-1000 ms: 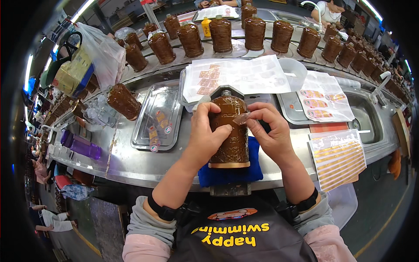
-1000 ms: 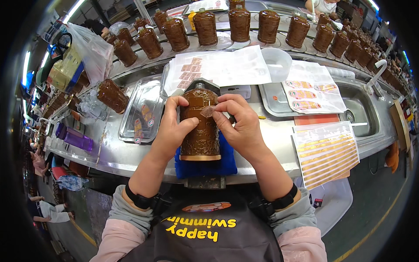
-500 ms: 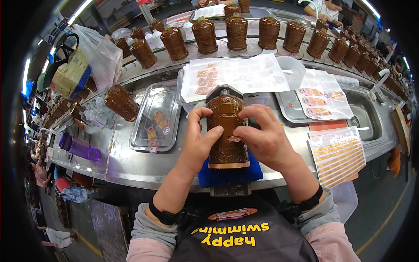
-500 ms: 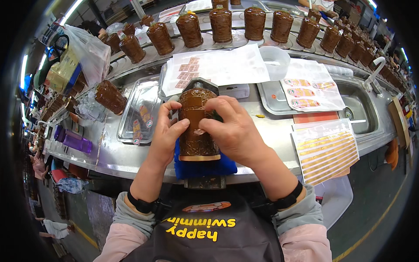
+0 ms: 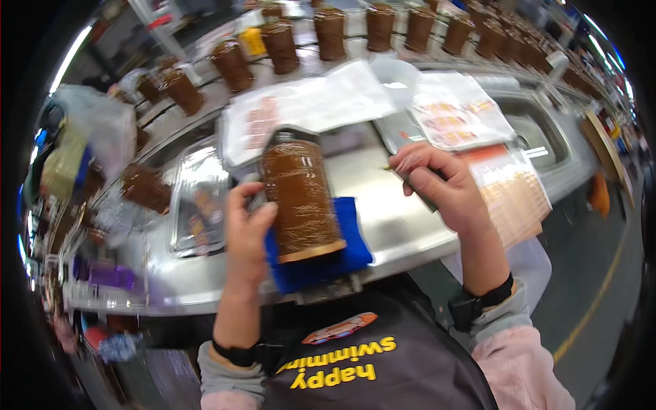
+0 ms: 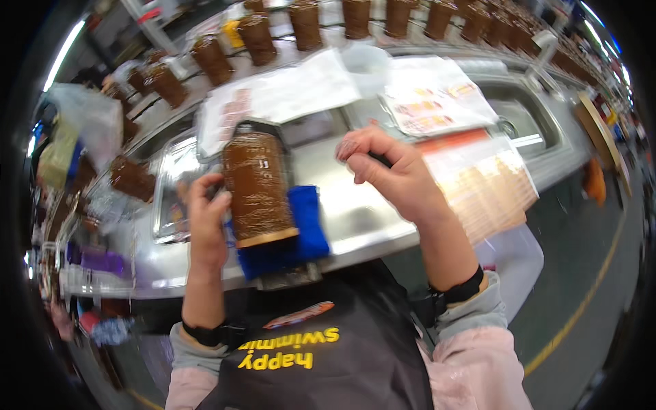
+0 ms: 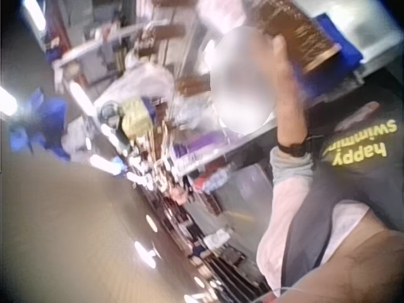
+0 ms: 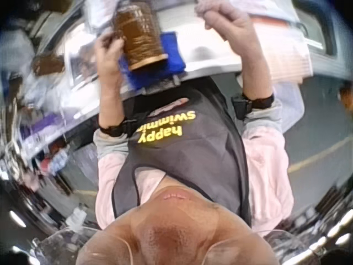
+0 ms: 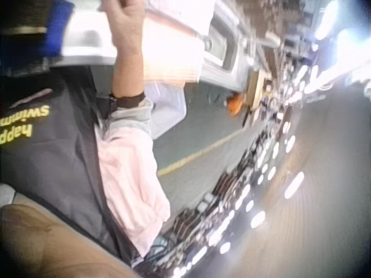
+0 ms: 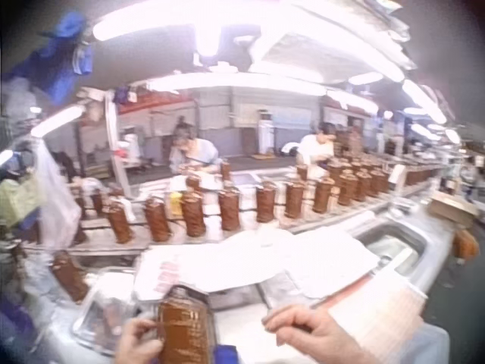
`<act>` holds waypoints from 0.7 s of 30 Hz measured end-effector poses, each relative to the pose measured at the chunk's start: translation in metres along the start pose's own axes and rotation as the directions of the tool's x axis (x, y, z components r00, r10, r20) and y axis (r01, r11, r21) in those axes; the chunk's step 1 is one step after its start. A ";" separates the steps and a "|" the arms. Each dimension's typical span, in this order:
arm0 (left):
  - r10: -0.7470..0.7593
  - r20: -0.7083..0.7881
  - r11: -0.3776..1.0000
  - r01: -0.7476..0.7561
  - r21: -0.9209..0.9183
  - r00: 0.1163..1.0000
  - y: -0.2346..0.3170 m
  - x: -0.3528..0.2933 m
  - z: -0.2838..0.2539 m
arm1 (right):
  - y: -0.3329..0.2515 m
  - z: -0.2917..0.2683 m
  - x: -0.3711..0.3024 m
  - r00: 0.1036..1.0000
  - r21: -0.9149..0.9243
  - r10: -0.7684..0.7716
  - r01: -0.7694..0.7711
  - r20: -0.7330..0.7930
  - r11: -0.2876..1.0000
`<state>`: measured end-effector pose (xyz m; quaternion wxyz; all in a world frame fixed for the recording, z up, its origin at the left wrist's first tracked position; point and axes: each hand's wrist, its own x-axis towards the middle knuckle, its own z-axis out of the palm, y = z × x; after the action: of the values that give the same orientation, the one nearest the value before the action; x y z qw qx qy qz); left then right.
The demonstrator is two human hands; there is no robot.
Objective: Applying decorative labels to brown ceramic-style bottles on an assembly line.
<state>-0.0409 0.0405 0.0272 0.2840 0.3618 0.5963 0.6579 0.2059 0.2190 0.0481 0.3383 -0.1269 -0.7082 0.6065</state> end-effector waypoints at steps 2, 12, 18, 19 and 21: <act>0.026 -0.024 0.999 -0.027 -0.024 0.999 -0.010 0.000 -0.008 | -0.014 -0.028 -0.030 0.970 0.201 0.030 0.020 -0.240 0.979; -0.058 -0.119 0.984 0.037 -0.173 0.991 -0.034 -0.015 -0.013 | 0.011 -0.258 -0.287 0.145 0.077 0.164 -0.475 -0.976 0.877; 0.198 -0.040 0.944 -0.180 0.276 0.979 -0.056 -0.023 -0.034 | 0.079 -0.306 -0.367 -0.173 0.240 0.171 -0.788 -0.970 0.567; 0.239 -0.009 0.904 -0.219 0.368 0.971 -0.054 -0.025 -0.037 | 0.087 -0.314 -0.371 -0.187 0.237 0.146 -0.798 -0.971 0.554; 0.267 0.035 0.858 -0.254 0.446 0.963 -0.050 -0.024 -0.035 | 0.100 -0.349 -0.397 -0.212 0.238 0.112 -0.812 -0.971 0.533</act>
<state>-0.0589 0.0075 -0.0268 0.0935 0.4852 0.6809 0.5405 0.6976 0.2778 -0.1629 0.3843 -0.8515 -0.2871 0.2119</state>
